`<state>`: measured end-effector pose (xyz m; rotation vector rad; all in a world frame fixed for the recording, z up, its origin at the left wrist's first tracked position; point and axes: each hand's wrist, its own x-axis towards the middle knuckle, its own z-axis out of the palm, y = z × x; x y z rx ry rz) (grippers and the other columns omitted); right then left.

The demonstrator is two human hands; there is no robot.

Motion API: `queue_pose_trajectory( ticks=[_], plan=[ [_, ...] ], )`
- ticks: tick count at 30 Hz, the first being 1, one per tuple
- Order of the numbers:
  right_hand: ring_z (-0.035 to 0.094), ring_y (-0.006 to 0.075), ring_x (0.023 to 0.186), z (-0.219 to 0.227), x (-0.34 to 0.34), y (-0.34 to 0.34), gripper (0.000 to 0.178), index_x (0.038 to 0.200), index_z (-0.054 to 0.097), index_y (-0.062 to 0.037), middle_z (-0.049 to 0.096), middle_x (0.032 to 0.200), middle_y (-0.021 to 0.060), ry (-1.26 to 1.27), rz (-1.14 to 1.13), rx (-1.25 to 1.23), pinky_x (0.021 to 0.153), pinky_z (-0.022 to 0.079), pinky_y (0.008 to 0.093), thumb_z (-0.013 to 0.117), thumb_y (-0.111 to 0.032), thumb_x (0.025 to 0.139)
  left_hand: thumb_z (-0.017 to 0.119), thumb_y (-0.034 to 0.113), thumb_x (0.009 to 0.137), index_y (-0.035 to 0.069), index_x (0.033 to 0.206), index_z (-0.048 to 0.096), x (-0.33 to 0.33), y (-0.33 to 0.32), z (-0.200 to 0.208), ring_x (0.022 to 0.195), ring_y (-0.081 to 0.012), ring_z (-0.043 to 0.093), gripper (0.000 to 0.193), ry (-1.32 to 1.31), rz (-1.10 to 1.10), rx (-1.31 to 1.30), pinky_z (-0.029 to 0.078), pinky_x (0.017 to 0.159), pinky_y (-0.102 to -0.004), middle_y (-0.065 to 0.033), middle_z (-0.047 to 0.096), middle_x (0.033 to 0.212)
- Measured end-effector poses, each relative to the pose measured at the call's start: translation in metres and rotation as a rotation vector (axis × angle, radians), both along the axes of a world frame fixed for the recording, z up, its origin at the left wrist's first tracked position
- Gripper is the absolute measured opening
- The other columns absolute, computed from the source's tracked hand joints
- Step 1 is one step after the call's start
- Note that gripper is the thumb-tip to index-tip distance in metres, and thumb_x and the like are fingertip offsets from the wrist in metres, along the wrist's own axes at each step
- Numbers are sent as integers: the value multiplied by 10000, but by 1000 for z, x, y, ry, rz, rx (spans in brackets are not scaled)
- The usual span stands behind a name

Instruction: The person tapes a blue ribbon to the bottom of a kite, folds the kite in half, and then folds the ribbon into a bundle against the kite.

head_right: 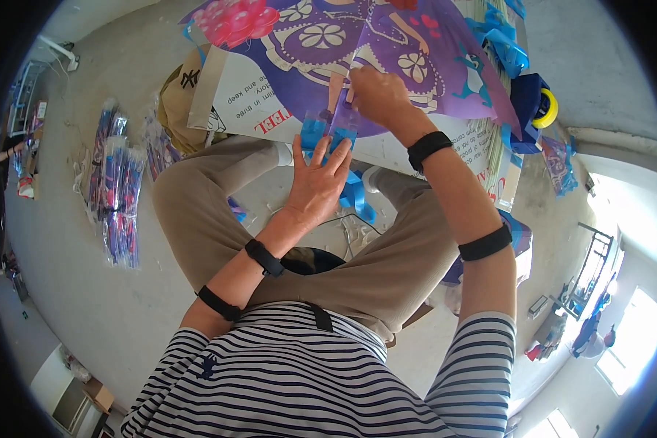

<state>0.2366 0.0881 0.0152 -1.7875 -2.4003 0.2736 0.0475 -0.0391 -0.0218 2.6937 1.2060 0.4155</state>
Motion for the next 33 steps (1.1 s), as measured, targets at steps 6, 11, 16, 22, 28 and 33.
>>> queue_pose_trajectory(
  ticks=[6,11,16,22,28,33],
  plan=[
    [686,329,796,-4,-2,-45,226,838,657,-22,676,845,152,394,-181,-81,674,510,428,797,-150,716,667,119,831,0,1186,699,-1,-1,0,1342,-373,478,376,-17,-14,8,159,1102,-802,-100,511,1439],
    [702,335,835,-16,-6,-53,234,796,694,-77,724,844,113,235,-347,-149,729,531,451,831,-226,679,692,80,784,16,1236,672,1,-2,2,1346,-344,460,457,14,2,32,207,1110,-755,-64,474,1452],
    [723,294,870,-22,-9,-44,270,811,757,-124,755,864,98,219,-633,-275,777,540,411,865,-313,651,681,76,786,23,1258,664,0,-3,3,1370,-350,444,475,24,1,26,190,1118,-757,-59,473,1462],
    [726,298,888,-24,-21,-60,279,852,780,-134,758,878,100,282,-710,-279,777,547,419,864,-320,662,657,66,800,28,1281,649,-1,-3,4,1390,-354,421,482,57,15,38,167,1125,-762,-59,472,1458],
    [729,295,881,-25,-26,-62,286,841,780,-137,760,875,98,281,-769,-259,759,555,421,881,-326,651,645,41,795,15,1305,616,1,-5,6,1334,-338,437,512,88,12,24,140,1129,-767,-77,507,1289],
    [723,268,814,-26,-28,-63,259,806,774,-135,754,812,67,270,-770,-222,726,543,409,887,-316,658,643,28,784,8,1295,609,-1,-3,8,1276,-333,457,512,64,19,34,142,1128,-765,-80,509,1190]
  ],
)
